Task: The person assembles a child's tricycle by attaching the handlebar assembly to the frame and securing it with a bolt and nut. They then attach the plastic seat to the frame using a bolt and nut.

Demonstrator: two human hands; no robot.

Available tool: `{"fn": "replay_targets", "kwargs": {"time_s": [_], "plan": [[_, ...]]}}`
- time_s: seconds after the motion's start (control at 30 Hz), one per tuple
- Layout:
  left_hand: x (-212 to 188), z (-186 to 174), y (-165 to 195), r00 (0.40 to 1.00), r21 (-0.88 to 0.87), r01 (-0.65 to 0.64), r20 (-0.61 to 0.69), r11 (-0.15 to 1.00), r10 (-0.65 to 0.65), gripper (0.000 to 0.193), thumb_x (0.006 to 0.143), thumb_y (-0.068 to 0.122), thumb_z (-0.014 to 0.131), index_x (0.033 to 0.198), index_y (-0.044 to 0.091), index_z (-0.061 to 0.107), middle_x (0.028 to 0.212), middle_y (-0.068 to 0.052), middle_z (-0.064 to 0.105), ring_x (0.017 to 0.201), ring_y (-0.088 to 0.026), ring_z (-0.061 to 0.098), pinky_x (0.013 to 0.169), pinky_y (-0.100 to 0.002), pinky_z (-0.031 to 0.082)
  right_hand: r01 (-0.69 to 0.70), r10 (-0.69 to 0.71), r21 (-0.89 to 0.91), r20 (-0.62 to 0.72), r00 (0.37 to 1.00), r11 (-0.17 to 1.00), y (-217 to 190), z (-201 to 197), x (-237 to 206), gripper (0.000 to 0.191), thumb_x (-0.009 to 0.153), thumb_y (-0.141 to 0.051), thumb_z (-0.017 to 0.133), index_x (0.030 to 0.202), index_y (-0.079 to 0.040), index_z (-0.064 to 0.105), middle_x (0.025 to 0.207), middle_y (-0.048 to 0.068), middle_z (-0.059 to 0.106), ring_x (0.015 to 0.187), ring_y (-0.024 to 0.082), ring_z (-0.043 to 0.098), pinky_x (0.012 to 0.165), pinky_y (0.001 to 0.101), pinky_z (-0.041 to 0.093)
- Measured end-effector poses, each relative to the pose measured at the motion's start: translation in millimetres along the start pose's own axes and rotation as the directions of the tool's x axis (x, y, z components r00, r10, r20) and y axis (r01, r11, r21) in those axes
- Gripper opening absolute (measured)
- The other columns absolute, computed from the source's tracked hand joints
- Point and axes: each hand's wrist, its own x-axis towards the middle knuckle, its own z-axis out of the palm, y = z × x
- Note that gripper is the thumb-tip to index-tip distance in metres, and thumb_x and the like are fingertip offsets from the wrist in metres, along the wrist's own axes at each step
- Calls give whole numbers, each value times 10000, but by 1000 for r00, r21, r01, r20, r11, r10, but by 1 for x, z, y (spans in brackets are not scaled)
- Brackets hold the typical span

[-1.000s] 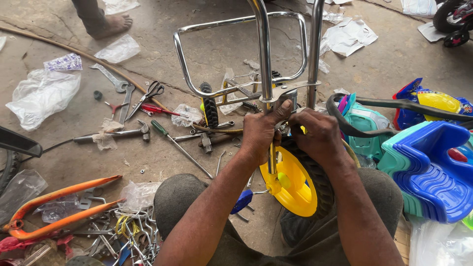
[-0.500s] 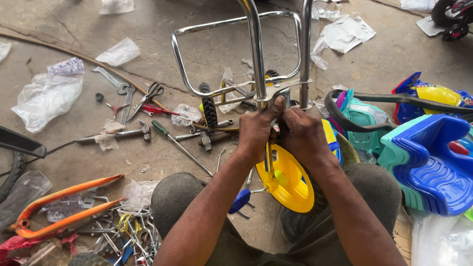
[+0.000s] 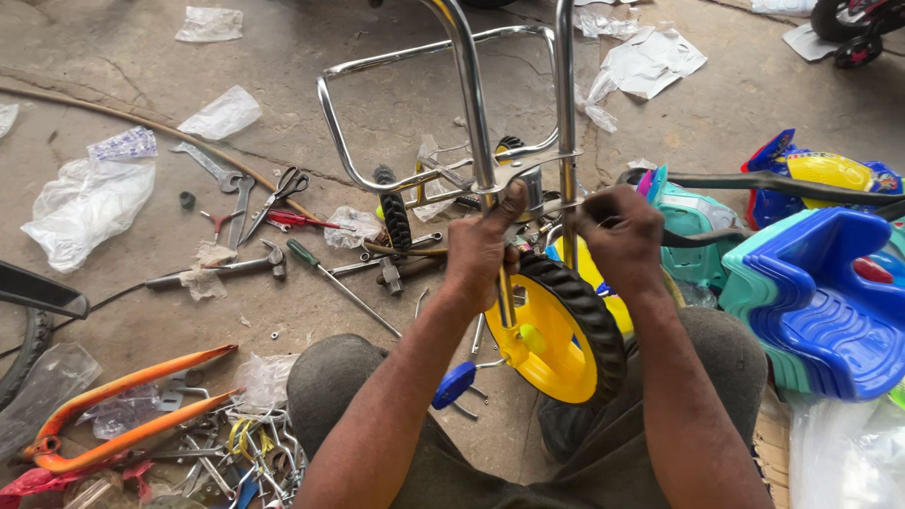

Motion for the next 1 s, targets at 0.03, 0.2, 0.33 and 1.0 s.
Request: {"fn": "replay_targets", "kwargs": {"time_s": [0.03, 0.2, 0.33, 1.0], "plan": [[0, -1, 1, 1000, -4, 6, 4, 1000, -6, 606, 736, 602, 822, 836, 23, 675, 667, 14, 507, 496, -88, 540, 410, -278, 488, -41, 42, 37, -18, 999, 998, 7, -2, 1, 230, 877, -136, 822, 1038, -16, 708, 958, 96, 752, 859, 165, 724, 773, 294, 590], [3, -8, 11, 999, -13, 29, 26, 999, -29, 559, 704, 586, 810, 847, 53, 715, 683, 8, 560, 461, -86, 503, 388, -260, 453, -567, 363, 704, 440, 821, 429, 25, 20, -6, 248, 988, -237, 631, 1110, -28, 686, 888, 79, 736, 768, 158, 701, 683, 283, 584], [9, -20, 18, 999, 2, -43, -1, 999, 43, 517, 774, 502, 840, 895, 22, 691, 707, -38, 584, 492, -113, 524, 421, -273, 461, -430, 274, 825, 346, 897, 368, 25, 37, -16, 232, 1020, -212, 648, 1119, -5, 681, 815, 38, 665, 664, 123, 605, 593, 269, 514], [9, -41, -14, 936, 412, -338, 52, 846, 349, 902, 673, 397, 919, 1370, 29, 482, 1106, -95, 700, 1006, -174, 701, 879, -299, 598, -312, 326, 805, 157, 932, 505, -18, 57, -51, 166, 992, -206, 706, 1011, -43, 679, 752, -27, 577, 643, 56, 497, 576, 226, 411]]}}
